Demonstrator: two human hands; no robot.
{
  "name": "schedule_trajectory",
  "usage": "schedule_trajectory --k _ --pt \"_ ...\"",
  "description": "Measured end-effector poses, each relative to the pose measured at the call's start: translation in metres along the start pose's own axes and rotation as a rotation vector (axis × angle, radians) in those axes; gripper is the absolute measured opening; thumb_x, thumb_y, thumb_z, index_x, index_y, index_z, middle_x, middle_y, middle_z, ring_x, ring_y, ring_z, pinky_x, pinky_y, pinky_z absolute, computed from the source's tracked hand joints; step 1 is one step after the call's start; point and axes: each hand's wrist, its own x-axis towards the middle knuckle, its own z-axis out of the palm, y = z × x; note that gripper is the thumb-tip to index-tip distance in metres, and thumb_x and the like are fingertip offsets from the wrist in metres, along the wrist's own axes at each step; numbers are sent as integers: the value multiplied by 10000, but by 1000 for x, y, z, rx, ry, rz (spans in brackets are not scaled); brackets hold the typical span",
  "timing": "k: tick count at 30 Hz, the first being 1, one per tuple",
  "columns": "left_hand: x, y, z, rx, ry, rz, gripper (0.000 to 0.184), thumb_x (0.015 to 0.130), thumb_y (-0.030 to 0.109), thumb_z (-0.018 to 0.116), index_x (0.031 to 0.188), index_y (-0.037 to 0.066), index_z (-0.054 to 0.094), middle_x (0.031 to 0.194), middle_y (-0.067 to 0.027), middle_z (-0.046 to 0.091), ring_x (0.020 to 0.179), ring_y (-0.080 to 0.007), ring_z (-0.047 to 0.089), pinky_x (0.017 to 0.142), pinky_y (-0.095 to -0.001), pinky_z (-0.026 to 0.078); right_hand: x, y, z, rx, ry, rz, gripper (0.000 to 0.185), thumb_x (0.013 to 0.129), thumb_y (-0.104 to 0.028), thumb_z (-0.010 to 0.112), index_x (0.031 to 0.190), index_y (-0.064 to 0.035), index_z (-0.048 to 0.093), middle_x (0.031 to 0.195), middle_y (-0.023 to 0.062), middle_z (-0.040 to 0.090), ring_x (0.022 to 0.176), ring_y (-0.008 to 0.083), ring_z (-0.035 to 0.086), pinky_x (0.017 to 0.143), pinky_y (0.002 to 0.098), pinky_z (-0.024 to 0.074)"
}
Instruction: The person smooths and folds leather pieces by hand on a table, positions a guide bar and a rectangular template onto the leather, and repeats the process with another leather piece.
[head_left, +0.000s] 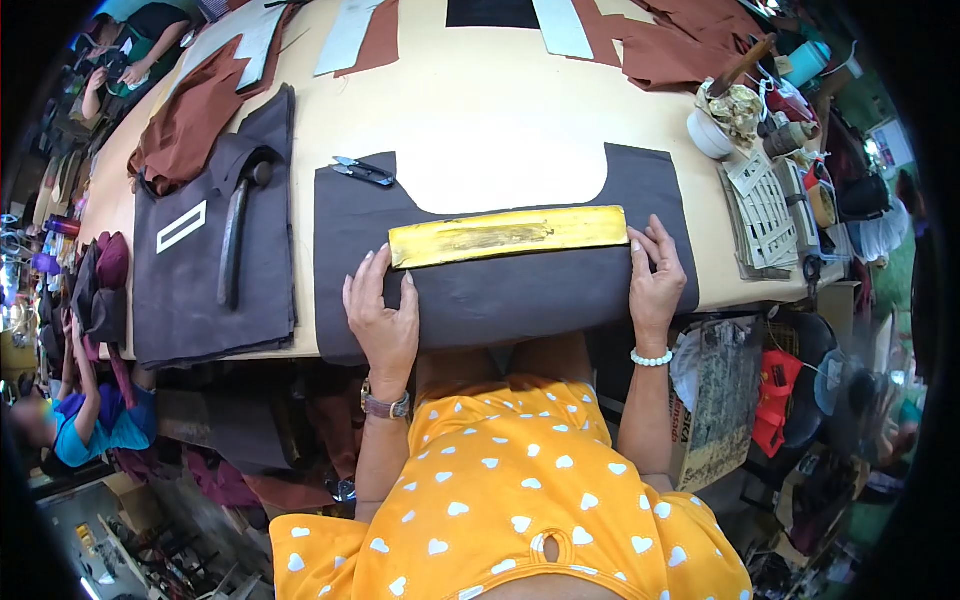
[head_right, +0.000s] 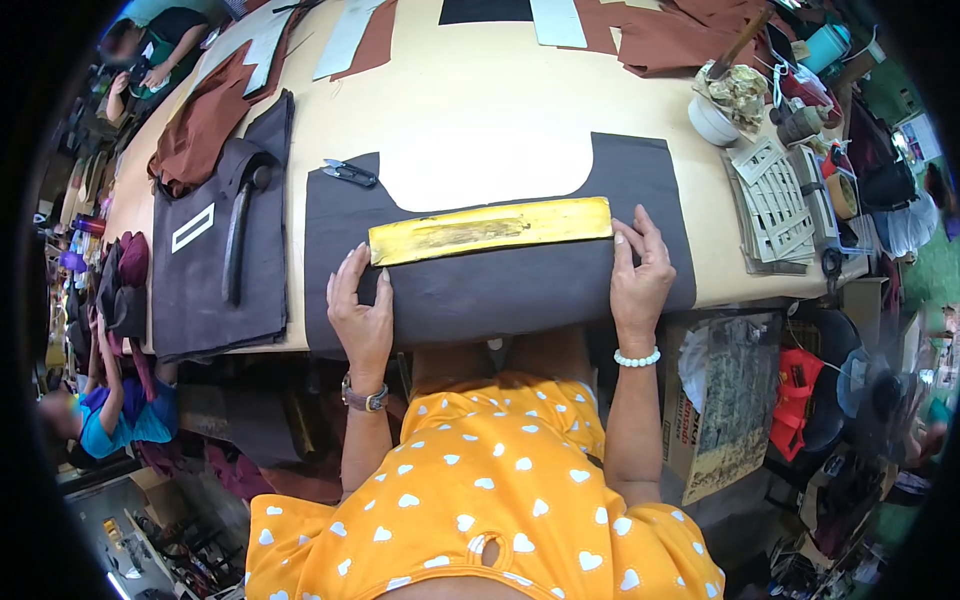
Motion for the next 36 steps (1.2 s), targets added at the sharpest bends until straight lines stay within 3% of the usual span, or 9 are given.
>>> schedule_trajectory --k 6,8,10,13,16,18,24,27,36 --pt "0 0 0 71 -30 19 333 780 26 626 1112 33 618 1093 -134 622 1083 -307 547 974 -412 375 0 -3 -2 1 -17 -5 268 831 -29 607 1095 1 635 984 113 688 999 254 607 926 347 428" --pt "0 0 -1 128 -82 83 301 783 27 612 1082 46 640 1102 -138 607 1116 -324 524 983 -421 368 2 0 -2 -209 -31 -295 136 799 -105 646 898 -22 687 910 101 660 951 296 594 907 398 428" --pt "1 3 -2 176 -121 118 303 766 3 575 1050 68 659 1184 -140 556 1203 -350 446 1037 -459 304 0 -13 -2 -335 -59 -343 150 792 -164 658 838 -23 681 899 92 623 949 285 570 896 403 412" --pt "10 16 -3 385 -176 229 247 775 21 548 998 36 655 1223 -114 549 1205 -300 458 1063 -531 255 4 -19 -5 -514 -20 -463 177 794 -190 664 837 -19 686 927 118 607 932 288 573 837 396 431" --pt "16 10 -5 368 -347 232 263 787 29 535 1035 19 621 1221 -106 554 1158 -264 503 1061 -541 257 18 -14 -18 -322 -176 -352 191 801 -202 645 793 -16 685 931 126 600 957 285 551 865 402 410" --pt "21 14 -7 337 -353 241 288 806 35 510 1080 31 597 1164 -100 572 1089 -254 539 1051 -552 269 35 4 -28 -276 -16 -351 185 810 -175 628 757 -2 668 908 159 617 860 323 580 778 412 445" --pt "23 24 -8 372 -390 269 332 814 71 513 1136 48 588 1096 -133 569 1063 -288 533 1026 -564 297 81 54 -103 -699 334 -127 120 804 -124 603 881 -56 665 903 129 612 860 307 587 781 401 454" --pt "23 29 -6 404 -393 243 309 842 74 507 1135 62 604 1099 -132 569 1039 -296 543 1037 -539 293 84 69 -128 -848 462 -35 135 807 -154 608 890 -61 659 923 132 606 873 312 588 779 415 458" --pt "25 32 -3 412 -381 224 274 825 74 528 1080 45 624 1045 -133 584 995 -295 558 994 -534 346 93 76 -130 -814 474 297 372 758 -393 673 882 -44 639 936 161 604 905 360 585 788 460 455"
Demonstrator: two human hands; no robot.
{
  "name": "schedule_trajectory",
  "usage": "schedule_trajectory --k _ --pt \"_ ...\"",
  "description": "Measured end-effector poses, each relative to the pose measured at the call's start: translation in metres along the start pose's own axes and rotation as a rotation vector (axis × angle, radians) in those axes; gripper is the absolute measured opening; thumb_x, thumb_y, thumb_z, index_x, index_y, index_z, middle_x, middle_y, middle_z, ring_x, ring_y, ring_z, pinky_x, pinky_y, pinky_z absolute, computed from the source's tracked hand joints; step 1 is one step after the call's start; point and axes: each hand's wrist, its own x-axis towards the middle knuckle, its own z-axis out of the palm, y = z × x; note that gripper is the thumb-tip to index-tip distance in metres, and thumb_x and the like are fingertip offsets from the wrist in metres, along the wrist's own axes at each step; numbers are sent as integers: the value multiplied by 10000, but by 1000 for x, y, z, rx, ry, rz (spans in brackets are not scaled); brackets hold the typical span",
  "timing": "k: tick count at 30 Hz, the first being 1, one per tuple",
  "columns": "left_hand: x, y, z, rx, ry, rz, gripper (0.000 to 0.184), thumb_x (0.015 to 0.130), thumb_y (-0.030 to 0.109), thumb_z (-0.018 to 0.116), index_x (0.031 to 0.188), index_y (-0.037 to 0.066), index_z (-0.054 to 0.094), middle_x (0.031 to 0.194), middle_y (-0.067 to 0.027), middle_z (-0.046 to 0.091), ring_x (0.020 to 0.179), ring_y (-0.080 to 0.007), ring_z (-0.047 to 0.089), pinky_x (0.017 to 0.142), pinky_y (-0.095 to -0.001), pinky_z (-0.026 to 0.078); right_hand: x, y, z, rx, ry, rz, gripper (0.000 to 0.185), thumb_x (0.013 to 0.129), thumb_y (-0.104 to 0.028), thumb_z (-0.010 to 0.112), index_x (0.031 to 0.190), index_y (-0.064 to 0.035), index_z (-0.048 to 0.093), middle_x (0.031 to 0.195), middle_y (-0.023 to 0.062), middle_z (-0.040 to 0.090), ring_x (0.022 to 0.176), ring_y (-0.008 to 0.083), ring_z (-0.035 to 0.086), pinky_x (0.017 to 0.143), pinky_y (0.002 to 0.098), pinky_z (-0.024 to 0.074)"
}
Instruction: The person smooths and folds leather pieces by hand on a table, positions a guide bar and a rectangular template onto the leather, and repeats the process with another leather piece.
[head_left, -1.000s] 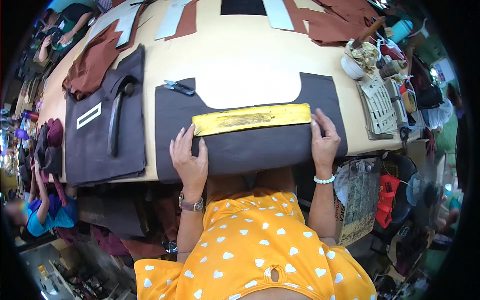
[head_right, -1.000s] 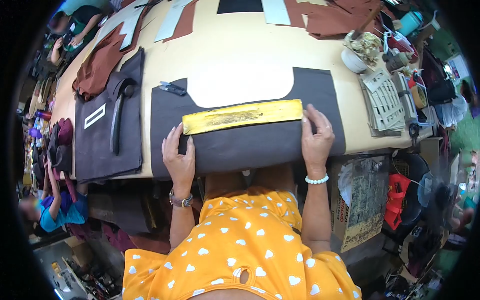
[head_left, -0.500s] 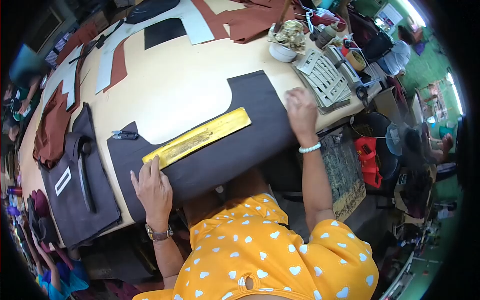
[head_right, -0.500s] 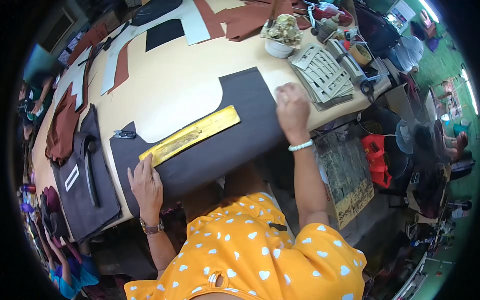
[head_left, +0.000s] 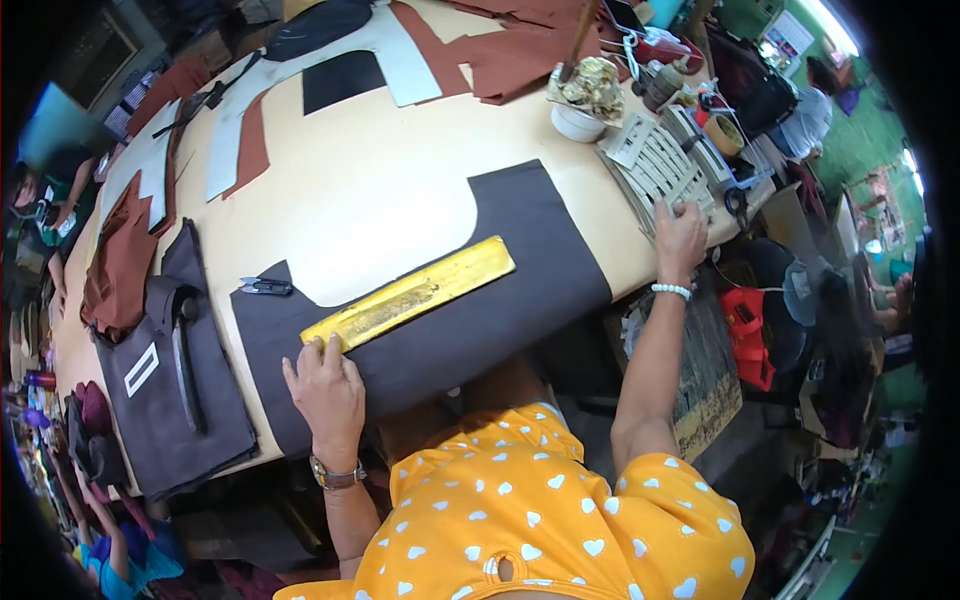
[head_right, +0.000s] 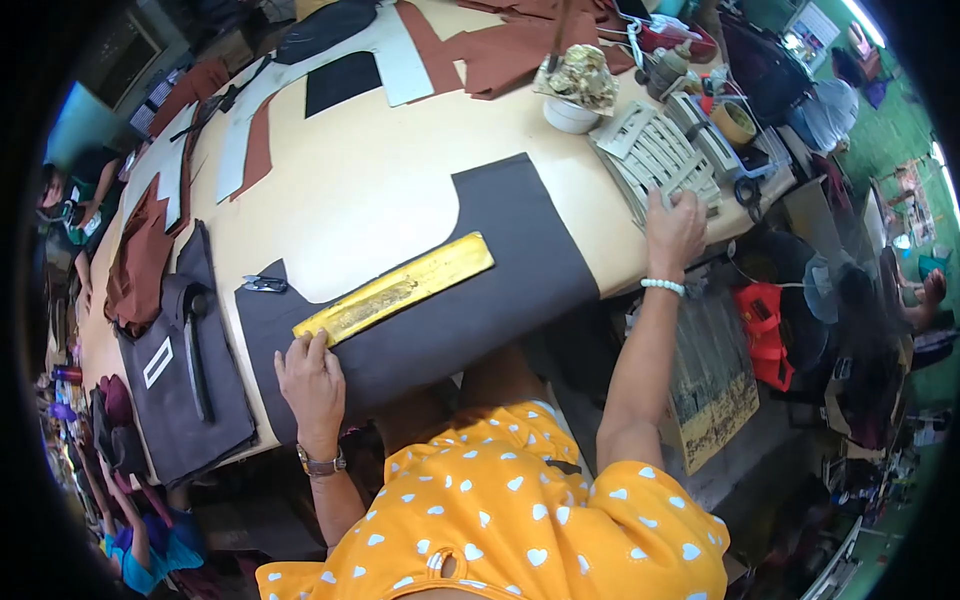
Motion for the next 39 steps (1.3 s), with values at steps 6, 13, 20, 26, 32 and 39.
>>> schedule_trajectory --k 6,13,20,26,32,39 --pt "2 3 -5 -22 31 7 259 816 75 542 1057 38 630 1026 -147 582 976 -307 562 978 -538 358 10 17 12 57 -2 4 379 764 -405 671 813 -29 660 862 194 654 841 383 605 751 475 456" --pt "2 4 -3 -18 44 11 249 818 77 543 1051 38 622 1015 -146 579 970 -312 561 969 -533 368 16 11 10 -25 -54 54 409 750 -437 664 792 -31 648 866 198 648 843 391 606 753 491 460" --pt "2 4 -4 -24 38 8 250 813 77 545 1048 33 619 1014 -149 578 969 -312 561 960 -533 374 17 13 11 -46 -85 50 439 738 -452 667 781 -17 619 885 193 627 855 381 599 756 495 459" --pt "4 5 -6 -26 14 -2 247 807 84 555 1041 39 622 988 -143 575 954 -308 562 963 -527 374 16 15 11 20 -85 48 467 720 -464 686 764 -5 613 839 201 629 823 394 591 749 492 451" --pt "3 4 -5 -37 34 -2 241 804 81 552 1029 30 625 969 -135 566 951 -300 557 958 -527 375 15 1 2 -40 -79 37 407 745 -396 630 758 10 632 838 239 638 822 410 611 759 505 466" --pt "2 4 -5 -42 -17 -2 264 802 101 556 1045 14 610 1024 -155 547 1027 -296 527 957 -539 367 11 -22 -7 -333 -102 -126 276 825 -214 513 998 -1 547 798 225 647 777 402 640 689 493 513"
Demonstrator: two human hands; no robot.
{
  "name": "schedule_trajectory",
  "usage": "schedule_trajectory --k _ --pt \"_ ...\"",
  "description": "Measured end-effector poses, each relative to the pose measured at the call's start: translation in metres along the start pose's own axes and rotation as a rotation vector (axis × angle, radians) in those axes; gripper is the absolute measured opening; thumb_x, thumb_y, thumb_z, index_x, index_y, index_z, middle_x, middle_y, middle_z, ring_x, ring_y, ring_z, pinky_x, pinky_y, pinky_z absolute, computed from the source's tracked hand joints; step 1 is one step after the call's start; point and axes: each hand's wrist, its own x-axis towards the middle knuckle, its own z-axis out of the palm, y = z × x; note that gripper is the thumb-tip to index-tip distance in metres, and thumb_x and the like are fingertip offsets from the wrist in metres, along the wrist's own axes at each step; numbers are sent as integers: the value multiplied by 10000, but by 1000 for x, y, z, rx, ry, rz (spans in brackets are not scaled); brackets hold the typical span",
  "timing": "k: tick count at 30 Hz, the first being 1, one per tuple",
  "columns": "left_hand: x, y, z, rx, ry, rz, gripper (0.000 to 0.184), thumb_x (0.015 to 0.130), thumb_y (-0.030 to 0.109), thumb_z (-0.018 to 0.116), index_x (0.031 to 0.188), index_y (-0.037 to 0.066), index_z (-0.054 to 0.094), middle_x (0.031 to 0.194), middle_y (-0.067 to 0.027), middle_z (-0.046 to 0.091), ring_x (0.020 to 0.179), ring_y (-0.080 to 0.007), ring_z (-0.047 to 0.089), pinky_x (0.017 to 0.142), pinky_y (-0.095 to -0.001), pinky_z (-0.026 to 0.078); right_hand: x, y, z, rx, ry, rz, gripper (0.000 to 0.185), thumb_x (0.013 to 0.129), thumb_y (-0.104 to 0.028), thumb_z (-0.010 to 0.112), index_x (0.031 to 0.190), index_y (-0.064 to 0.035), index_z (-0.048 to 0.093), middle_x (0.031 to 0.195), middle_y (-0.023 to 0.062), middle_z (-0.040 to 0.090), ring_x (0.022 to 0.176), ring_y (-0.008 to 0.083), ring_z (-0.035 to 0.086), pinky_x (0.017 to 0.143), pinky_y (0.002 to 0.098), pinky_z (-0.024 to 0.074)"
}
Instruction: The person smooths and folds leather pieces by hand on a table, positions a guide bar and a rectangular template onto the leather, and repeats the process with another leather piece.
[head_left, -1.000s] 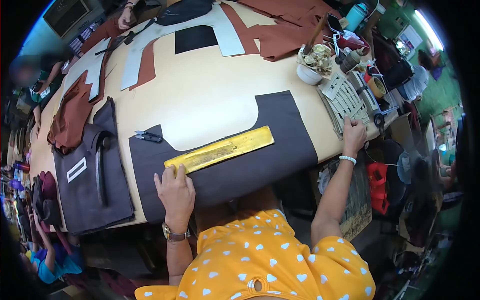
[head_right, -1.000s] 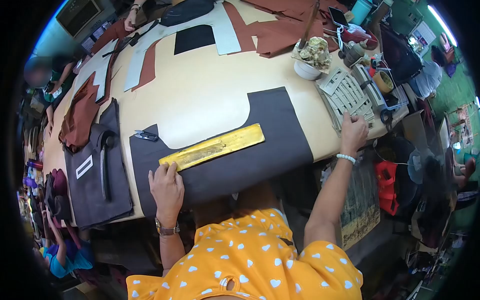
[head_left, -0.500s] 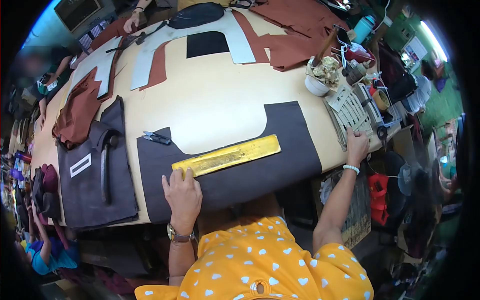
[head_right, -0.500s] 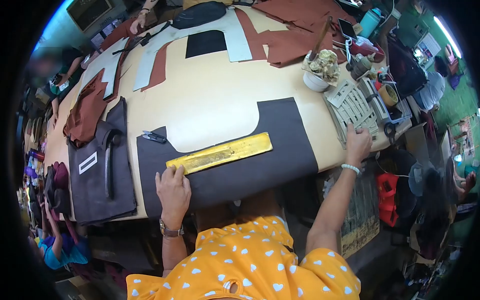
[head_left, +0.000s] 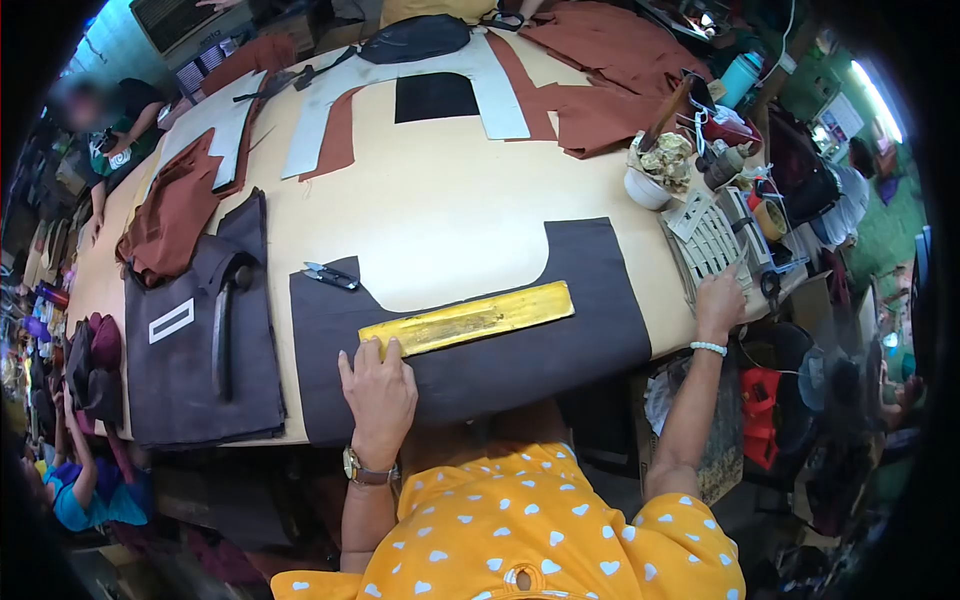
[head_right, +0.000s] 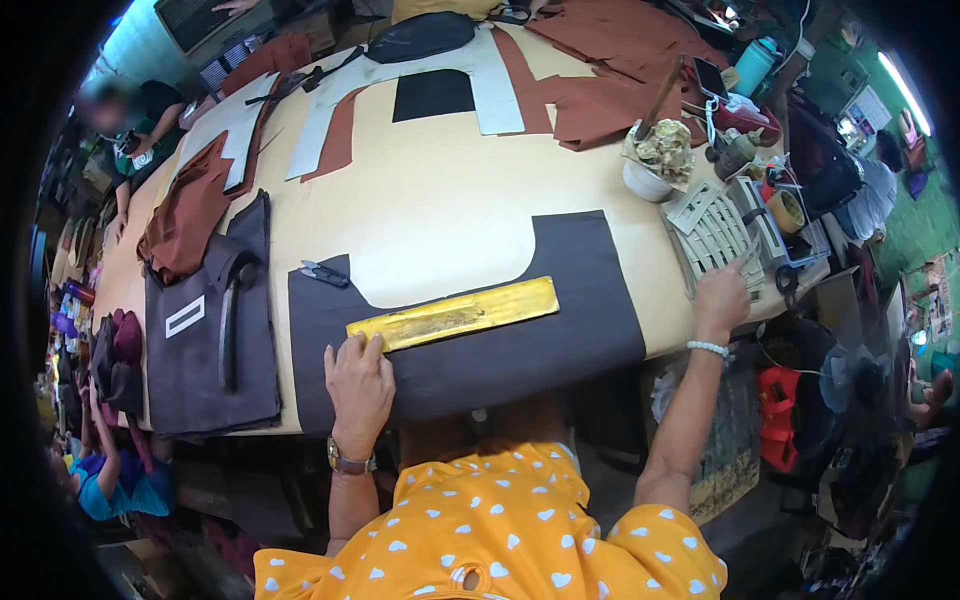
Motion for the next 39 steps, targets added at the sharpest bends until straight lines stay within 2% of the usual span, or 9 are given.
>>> schedule_trajectory --k 5,18,21,24,27,31,32,35,39 --pt "0 1 1 11 38 0 246 813 88 547 1039 26 622 1010 -150 562 994 -300 546 959 -527 370 1 13 15 34 29 -101 270 829 -98 473 1083 -15 513 799 241 634 768 429 630 684 516 497" --pt "1 -1 0 -19 27 -2 248 793 74 554 1032 29 606 987 -144 560 969 -302 553 960 -530 372 -11 11 6 17 106 -84 153 824 -68 503 963 -8 528 1025 170 553 812 383 632 688 475 511" --pt "0 -1 1 -25 44 5 244 794 73 552 1027 27 609 987 -142 556 958 -302 553 956 -530 374 -8 21 14 21 54 -70 275 828 -67 497 1097 -19 524 1068 184 556 898 384 601 760 471 491" --pt "1 -1 -1 -20 26 1 241 794 67 548 1023 24 611 982 -143 553 942 -303 553 951 -523 376 -9 22 21 2 282 -75 274 827 -42 492 1098 -7 503 1086 178 523 909 390 603 746 474 498" --pt "1 -2 2 -16 59 12 235 795 69 549 1015 22 616 948 -142 548 923 -305 551 953 -514 375 -7 26 15 116 339 -46 331 834 -31 477 1163 -5 500 1148 172 503 972 382 581 771 473 487" --pt "3 -3 0 -15 77 49 207 790 68 559 983 24 618 902 -133 543 876 -301 544 885 -466 405 -3 26 -11 459 599 -340 421 816 57 476 1233 -3 456 1085 181 562 919 362 597 766 446 493" --pt "4 -4 0 -17 75 59 196 788 67 562 972 25 617 896 -132 542 864 -299 542 860 -453 411 -9 15 -24 671 595 -324 372 843 78 477 1207 3 464 1045 173 604 846 291 629 732 373 515" --pt "9 -10 -3 -64 79 78 136 785 60 577 911 25 616 874 -121 546 822 -289 537 772 -399 421 -33 2 -33 1420 142 -142 274 893 41 474 1165 4 490 1060 152 615 804 203 640 694 293 522" --pt "19 -27 2 -288 102 94 73 777 41 586 836 6 611 861 -117 548 818 -287 543 740 -379 434 -81 -29 -56 1666 -500 -68 280 902 -17 521 1182 -9 502 1006 118 624 721 116 620 637 217 514"
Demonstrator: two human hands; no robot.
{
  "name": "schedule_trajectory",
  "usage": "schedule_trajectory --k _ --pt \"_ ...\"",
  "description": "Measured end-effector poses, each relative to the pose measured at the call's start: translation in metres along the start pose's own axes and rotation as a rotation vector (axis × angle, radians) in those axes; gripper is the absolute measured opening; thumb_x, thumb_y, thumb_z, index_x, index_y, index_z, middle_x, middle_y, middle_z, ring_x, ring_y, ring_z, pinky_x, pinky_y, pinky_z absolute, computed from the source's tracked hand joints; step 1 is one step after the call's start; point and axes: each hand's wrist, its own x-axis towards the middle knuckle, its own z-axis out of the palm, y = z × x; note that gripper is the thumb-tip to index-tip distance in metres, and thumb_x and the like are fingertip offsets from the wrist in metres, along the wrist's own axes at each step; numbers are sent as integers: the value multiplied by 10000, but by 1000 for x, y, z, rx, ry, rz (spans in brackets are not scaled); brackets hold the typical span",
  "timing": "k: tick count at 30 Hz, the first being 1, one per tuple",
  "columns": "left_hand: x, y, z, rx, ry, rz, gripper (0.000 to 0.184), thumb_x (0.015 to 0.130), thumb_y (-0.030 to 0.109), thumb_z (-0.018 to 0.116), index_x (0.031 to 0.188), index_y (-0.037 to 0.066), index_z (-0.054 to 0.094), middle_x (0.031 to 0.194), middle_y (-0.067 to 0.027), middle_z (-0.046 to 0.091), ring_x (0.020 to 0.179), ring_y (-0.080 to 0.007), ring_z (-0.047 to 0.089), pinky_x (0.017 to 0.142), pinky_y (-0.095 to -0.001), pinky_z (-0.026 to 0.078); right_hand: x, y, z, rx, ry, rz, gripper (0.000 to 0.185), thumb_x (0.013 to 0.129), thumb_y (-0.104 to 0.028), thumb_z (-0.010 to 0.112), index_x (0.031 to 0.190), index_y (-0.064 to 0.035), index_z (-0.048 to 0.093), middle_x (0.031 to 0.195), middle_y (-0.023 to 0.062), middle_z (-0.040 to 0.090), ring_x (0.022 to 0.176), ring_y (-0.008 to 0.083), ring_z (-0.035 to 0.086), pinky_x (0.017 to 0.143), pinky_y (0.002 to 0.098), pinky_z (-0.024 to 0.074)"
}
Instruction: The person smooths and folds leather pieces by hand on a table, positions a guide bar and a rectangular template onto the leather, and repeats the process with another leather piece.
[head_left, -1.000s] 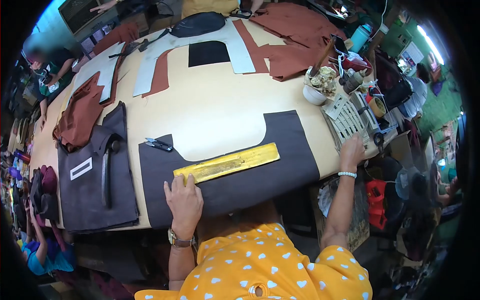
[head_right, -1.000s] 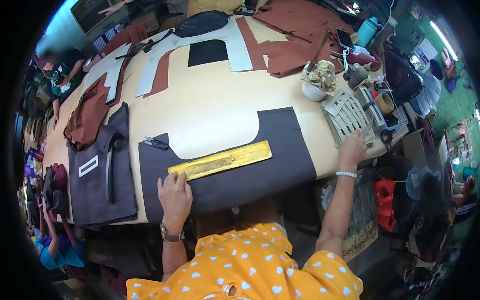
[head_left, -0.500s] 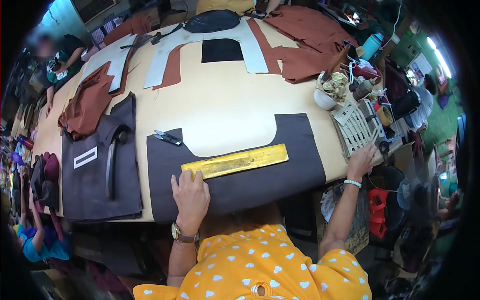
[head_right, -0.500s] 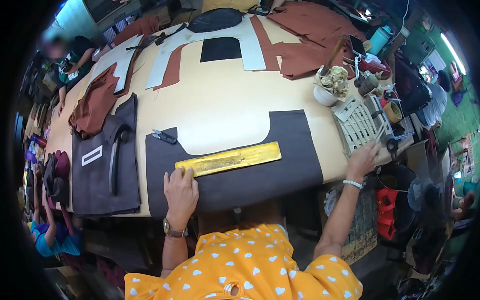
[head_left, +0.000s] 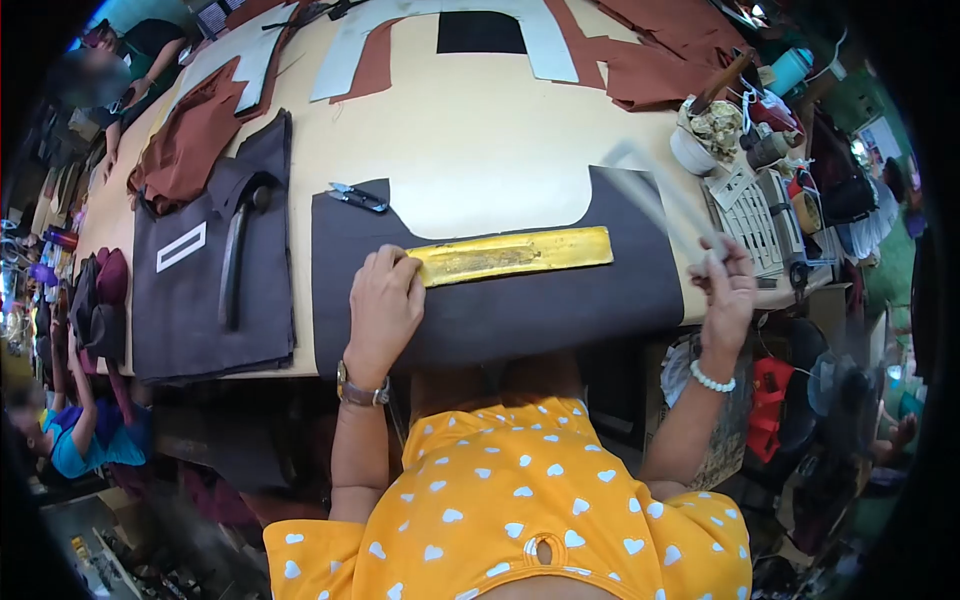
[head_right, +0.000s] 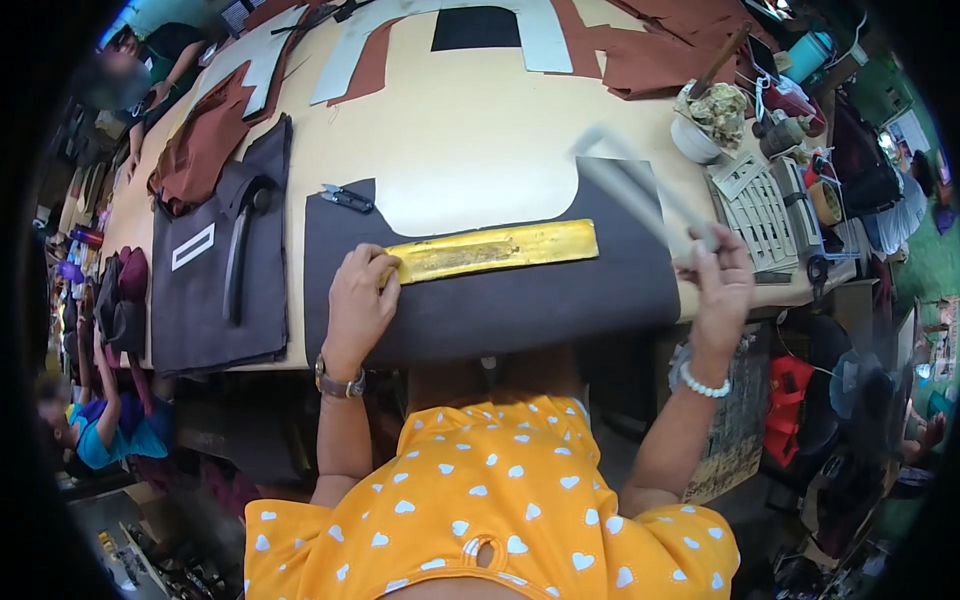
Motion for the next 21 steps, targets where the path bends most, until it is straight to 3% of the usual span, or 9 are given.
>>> schedule_trajectory --k 3,8,15,18,21 --pt "3 -10 -2 -185 -36 -41 99 794 10 585 872 -42 617 859 -136 571 774 -303 578 683 -356 459 -19 10 30 91 -154 219 344 896 -33 541 1235 -10 485 955 103 624 671 93 603 600 196 505" --pt "0 -15 -3 -266 -58 -83 123 807 20 583 906 -36 629 881 -131 582 757 -280 585 671 -344 462 -39 22 74 -32 -366 312 388 886 -12 540 1261 15 441 831 71 634 605 77 579 542 178 472" --pt "-6 -18 -7 -367 -121 -107 262 766 86 658 993 -35 611 990 -120 552 871 -243 585 780 -317 475 -51 34 96 -138 -376 352 382 870 -10 554 1235 37 448 773 56 632 579 69 572 504 174 447" --pt "-8 -18 -9 -391 -167 -107 381 709 143 720 1010 -44 579 1010 -147 529 966 -312 535 847 -361 445 -51 35 98 -180 -361 352 384 863 -9 557 1227 45 450 753 54 632 564 74 575 487 178 443" --pt "-8 -17 -10 -396 -186 -110 422 686 141 740 1024 -44 570 1021 -143 526 986 -306 522 868 -361 434 -51 34 100 -189 -356 361 386 860 -7 554 1226 50 448 747 54 632 564 78 582 481 181 442"
